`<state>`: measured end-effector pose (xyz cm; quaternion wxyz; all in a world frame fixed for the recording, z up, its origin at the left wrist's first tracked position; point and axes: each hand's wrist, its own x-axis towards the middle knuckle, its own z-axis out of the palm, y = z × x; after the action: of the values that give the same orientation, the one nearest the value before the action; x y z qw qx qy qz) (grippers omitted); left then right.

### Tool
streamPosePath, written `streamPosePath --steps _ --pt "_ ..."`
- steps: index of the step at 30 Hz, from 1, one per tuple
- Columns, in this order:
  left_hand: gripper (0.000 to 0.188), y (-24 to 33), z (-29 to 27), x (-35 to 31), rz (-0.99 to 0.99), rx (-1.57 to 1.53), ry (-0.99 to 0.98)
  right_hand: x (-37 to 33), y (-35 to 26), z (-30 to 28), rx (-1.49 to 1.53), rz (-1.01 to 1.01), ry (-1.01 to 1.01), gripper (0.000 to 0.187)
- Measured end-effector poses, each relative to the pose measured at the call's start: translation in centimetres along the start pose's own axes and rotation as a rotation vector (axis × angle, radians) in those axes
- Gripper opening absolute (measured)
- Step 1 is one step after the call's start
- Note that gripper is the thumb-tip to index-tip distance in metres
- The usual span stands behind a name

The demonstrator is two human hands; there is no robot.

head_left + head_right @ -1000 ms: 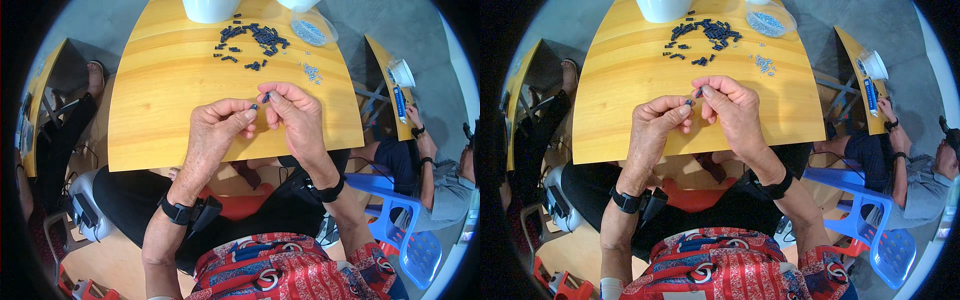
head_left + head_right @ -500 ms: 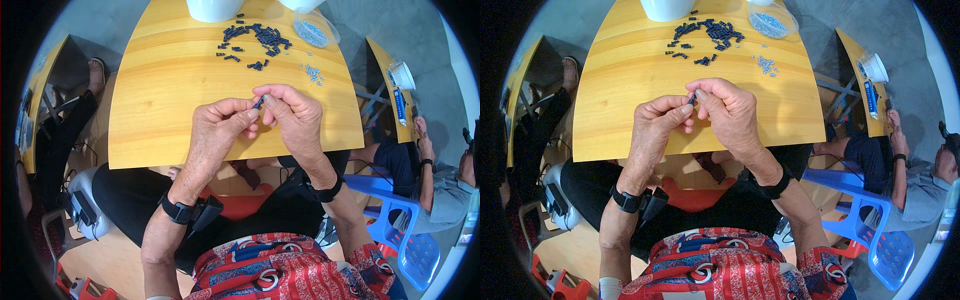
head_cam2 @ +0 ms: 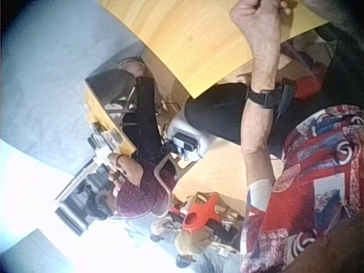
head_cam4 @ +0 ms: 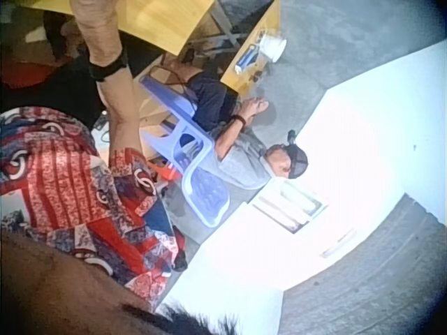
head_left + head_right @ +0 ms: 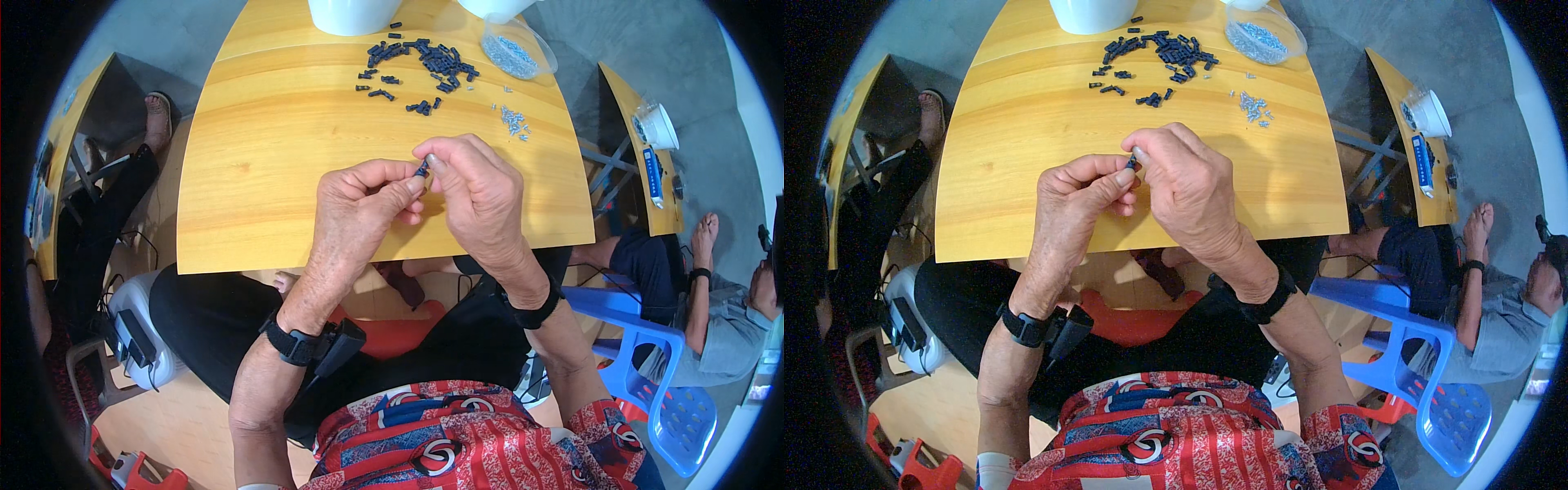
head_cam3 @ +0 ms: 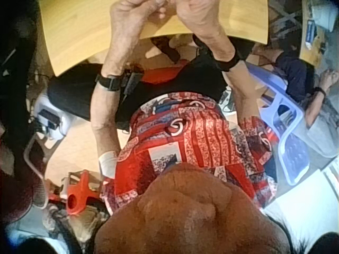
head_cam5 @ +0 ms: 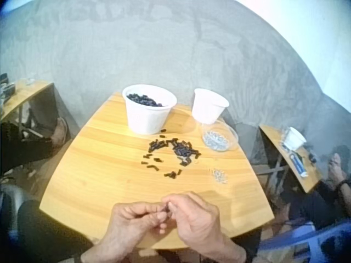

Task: Assembling small blue plastic components by hand.

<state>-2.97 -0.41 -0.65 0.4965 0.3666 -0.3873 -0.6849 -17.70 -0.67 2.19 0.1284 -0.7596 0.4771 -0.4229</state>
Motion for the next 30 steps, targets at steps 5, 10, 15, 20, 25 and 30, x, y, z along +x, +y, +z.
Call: streamPosePath --steps 5,10,15,20,25,30 --pt "0.010 -0.1 0.1 0.0 0.008 0.007 0.036 0.1 0.1 0.5 -0.083 -0.087 0.005 0.009" --pt "0.010 -0.5 0.1 0.1 0.019 0.026 0.062 0.1 0.1 0.7 -0.133 -0.110 0.005 0.010" --pt "0.010 -0.5 0.4 0.1 0.044 0.048 0.093 0.1 0.4 0.8 -0.156 -0.126 0.006 0.011" --pt "0.009 -0.6 0.4 0.1 0.053 0.077 0.107 0.2 0.6 0.9 -0.152 -0.128 -0.020 0.010" --pt "0.009 -0.7 0.6 0.1 0.047 0.097 0.140 -0.1 0.8 1.1 -0.146 -0.107 -0.027 0.011" --pt "0.009 -1.0 0.5 0.2 0.055 0.111 0.153 -0.3 0.7 1.3 -0.199 -0.177 -0.035 0.010"
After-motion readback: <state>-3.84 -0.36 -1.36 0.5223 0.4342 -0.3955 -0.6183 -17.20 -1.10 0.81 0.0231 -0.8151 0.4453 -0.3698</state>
